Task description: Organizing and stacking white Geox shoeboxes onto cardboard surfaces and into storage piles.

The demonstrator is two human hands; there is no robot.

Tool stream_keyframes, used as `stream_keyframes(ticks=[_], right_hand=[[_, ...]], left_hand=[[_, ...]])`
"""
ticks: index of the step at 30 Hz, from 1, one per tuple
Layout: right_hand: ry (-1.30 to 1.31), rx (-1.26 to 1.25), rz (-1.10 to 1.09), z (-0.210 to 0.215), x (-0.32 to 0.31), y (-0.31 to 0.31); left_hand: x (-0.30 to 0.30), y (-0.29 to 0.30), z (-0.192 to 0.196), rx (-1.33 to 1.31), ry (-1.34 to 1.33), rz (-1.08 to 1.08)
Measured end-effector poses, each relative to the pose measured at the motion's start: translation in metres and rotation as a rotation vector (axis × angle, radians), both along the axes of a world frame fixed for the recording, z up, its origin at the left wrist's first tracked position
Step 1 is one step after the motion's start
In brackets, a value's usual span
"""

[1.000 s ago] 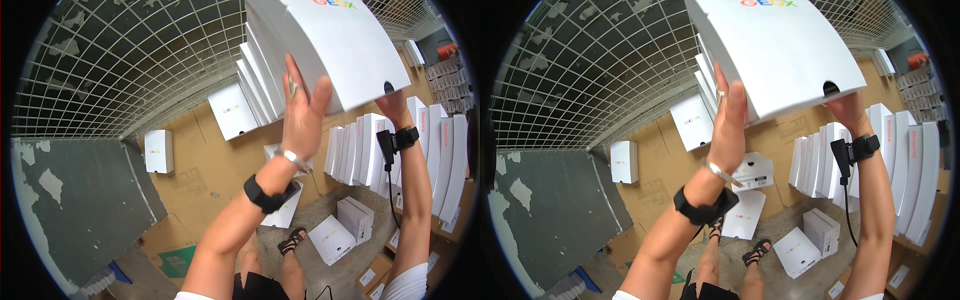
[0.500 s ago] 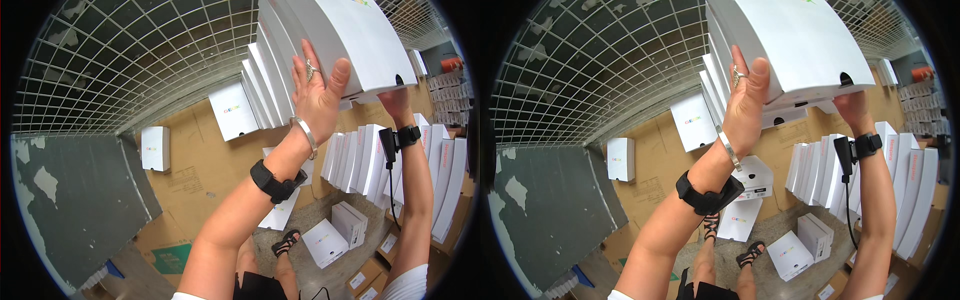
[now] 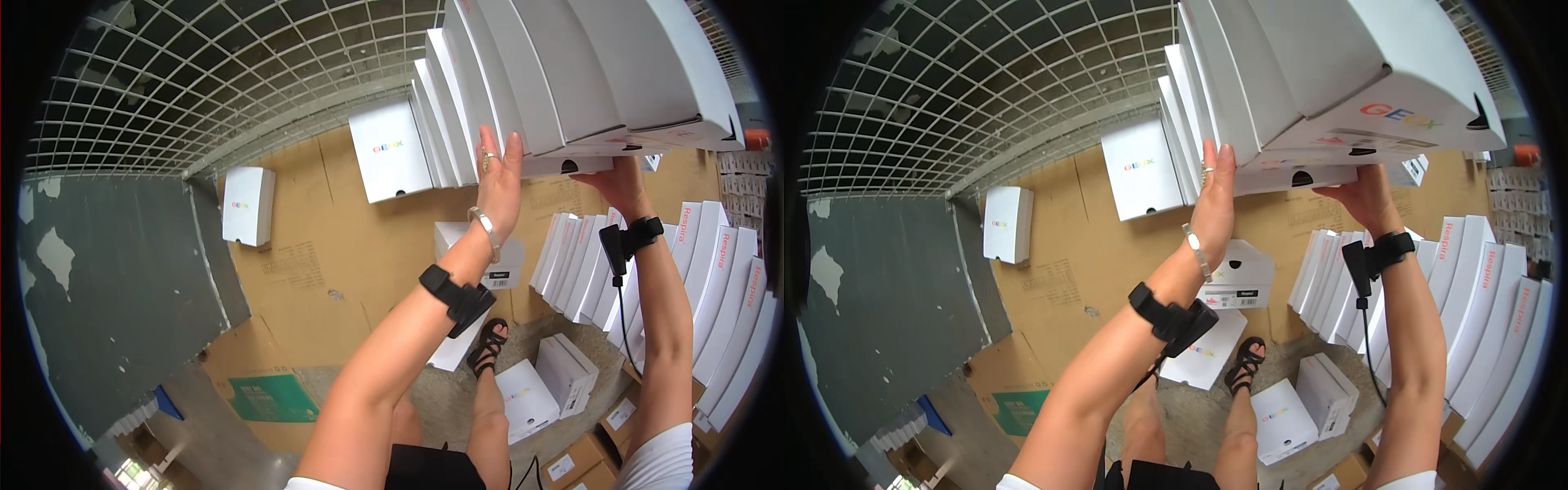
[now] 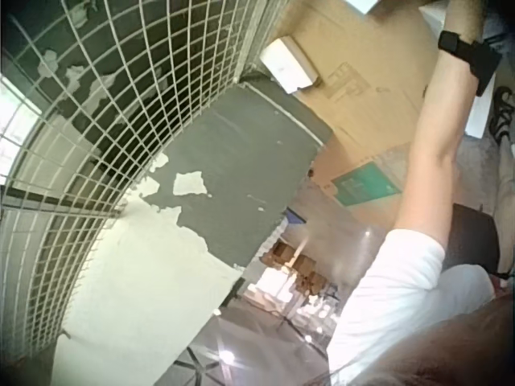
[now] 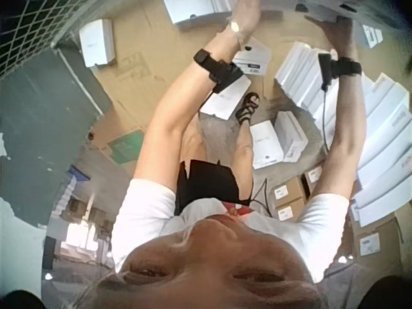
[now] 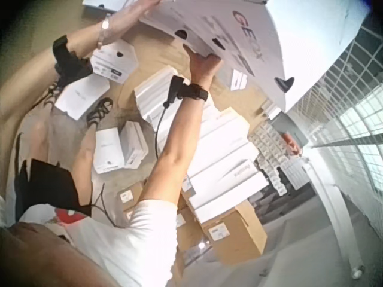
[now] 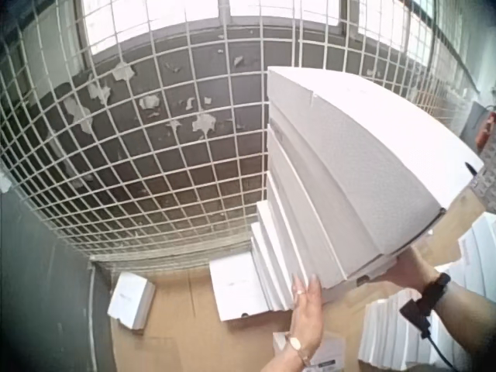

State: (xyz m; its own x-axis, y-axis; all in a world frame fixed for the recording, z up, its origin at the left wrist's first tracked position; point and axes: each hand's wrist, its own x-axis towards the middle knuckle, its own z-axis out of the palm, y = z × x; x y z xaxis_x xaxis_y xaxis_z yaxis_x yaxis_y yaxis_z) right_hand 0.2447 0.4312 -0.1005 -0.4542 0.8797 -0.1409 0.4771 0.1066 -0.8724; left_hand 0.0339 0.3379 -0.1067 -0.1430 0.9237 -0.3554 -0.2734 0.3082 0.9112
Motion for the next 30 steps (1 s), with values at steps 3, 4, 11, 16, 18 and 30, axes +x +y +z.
stream_keyframes(ticks=[3,4,11,16,18,30], right_hand=[[0.449,-0.431,-0.125,-0.007,0.007,0.001],[0.560,-0.507,-0.121,-0.007,0.005,0.000],[0.378,-0.422,-0.106,-0.004,0.001,0.010],[0.427,-0.380,0.012,-0.012,0.005,0.010],[0.492,-0.505,-0.069,-0.011,0.002,0.016],[-0.045,-0.128,0.179,-0.069,0.108,0.046]], left_hand=[[0.008,-0.013,-0.003,0.009,0.001,0.031],[0.009,-0.014,-0.005,0.006,0.001,0.040],[0.020,-0.010,-0.013,0.138,-0.012,0.257],[0.010,-0.027,0.010,0.046,-0.025,0.137],[0.003,-0.028,0.029,0.175,0.027,0.160],[0.025,-0.027,-0.004,0.122,0.079,0.239]])
